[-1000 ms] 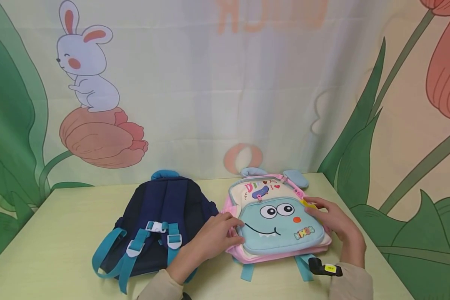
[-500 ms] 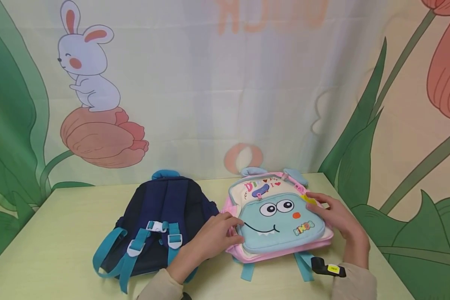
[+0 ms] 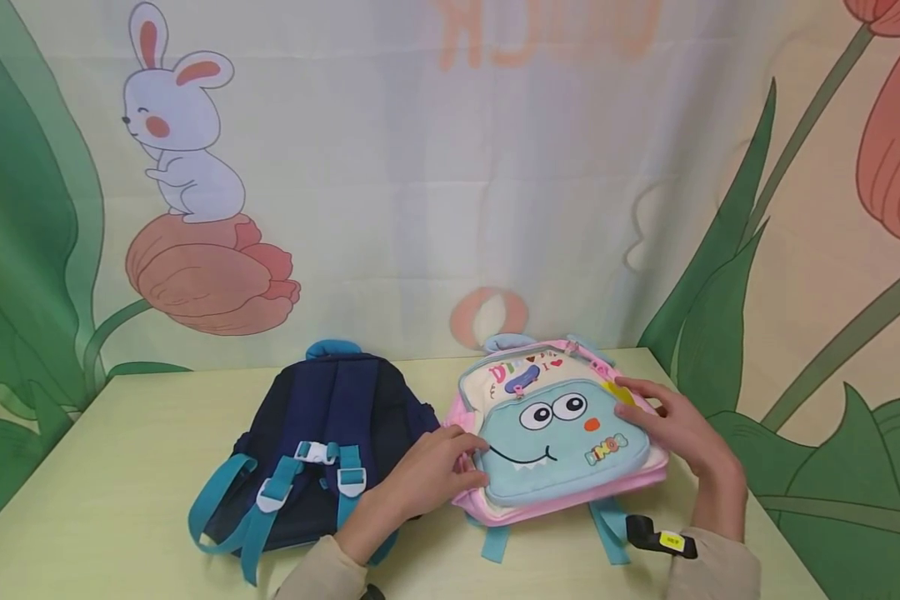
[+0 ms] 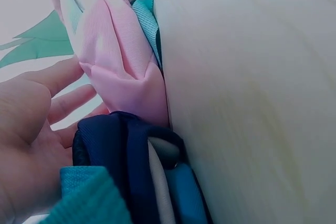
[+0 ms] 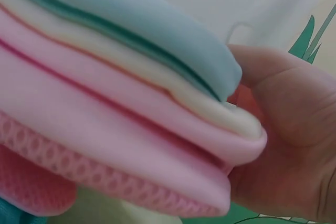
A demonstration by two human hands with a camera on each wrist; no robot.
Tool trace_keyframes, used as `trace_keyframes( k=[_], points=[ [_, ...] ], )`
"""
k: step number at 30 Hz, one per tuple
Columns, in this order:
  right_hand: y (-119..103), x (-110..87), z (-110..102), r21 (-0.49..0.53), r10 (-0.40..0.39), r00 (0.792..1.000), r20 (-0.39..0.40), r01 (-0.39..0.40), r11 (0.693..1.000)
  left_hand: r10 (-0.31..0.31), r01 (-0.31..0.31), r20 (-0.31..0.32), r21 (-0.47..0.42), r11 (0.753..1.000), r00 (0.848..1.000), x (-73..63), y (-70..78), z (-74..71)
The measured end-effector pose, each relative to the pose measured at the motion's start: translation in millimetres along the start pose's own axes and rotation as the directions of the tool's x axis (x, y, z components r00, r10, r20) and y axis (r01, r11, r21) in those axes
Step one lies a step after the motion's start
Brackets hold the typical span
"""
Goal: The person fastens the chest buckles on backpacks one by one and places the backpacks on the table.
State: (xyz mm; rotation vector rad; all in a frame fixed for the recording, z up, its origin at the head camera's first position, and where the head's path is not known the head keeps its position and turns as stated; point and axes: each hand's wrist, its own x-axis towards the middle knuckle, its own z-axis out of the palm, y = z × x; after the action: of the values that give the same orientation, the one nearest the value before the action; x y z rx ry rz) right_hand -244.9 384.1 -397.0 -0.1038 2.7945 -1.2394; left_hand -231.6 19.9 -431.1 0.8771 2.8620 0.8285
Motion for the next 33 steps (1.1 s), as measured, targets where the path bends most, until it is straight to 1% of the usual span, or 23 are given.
trace_keyframes(
  k=[9,12,16,19,25,28,31,33],
  points=[
    [-14,-8.1,-5,0.031,-0.044,0.998,-0.047,0.046,0.998,-0.023,0.023,0.006,-0.108,0.994,1.000,1.2,-3.6,-3.1],
    [-17,-10.9,-7,0.047,-0.083,0.994,-0.067,0.087,0.995,-0.019,0.020,0.003,-0.125,0.992,1.000,1.6,-2.9,-4.0],
    [-22,-13.5,-10,0.060,-0.160,0.981,-0.111,0.167,0.984,-0.021,0.021,0.000,-0.142,0.990,1.000,2.4,-2.4,-5.2],
    [-25,-15.5,-12,0.070,-0.201,0.969,-0.145,0.213,0.975,-0.015,0.015,0.002,-0.159,0.987,1.000,3.5,-3.0,-5.8],
    [-33,-18.8,-13,0.135,-0.218,0.955,-0.202,0.247,0.959,0.015,-0.010,0.021,-0.190,0.982,1.000,8.0,-4.0,-4.7],
    [-38,-19.7,-13,0.174,-0.227,0.950,-0.216,0.266,0.948,0.034,-0.025,0.042,-0.216,0.976,0.999,8.7,-3.6,-4.8],
    [-40,-18.5,-12,0.226,-0.260,0.939,-0.226,0.310,0.923,0.060,-0.045,0.059,-0.223,0.974,0.996,7.8,-2.8,-5.1],
    [-42,-17.4,-11,0.267,-0.288,0.927,-0.240,0.348,0.899,0.057,-0.040,0.070,-0.215,0.976,0.996,6.6,-1.4,-5.2]
  ],
)
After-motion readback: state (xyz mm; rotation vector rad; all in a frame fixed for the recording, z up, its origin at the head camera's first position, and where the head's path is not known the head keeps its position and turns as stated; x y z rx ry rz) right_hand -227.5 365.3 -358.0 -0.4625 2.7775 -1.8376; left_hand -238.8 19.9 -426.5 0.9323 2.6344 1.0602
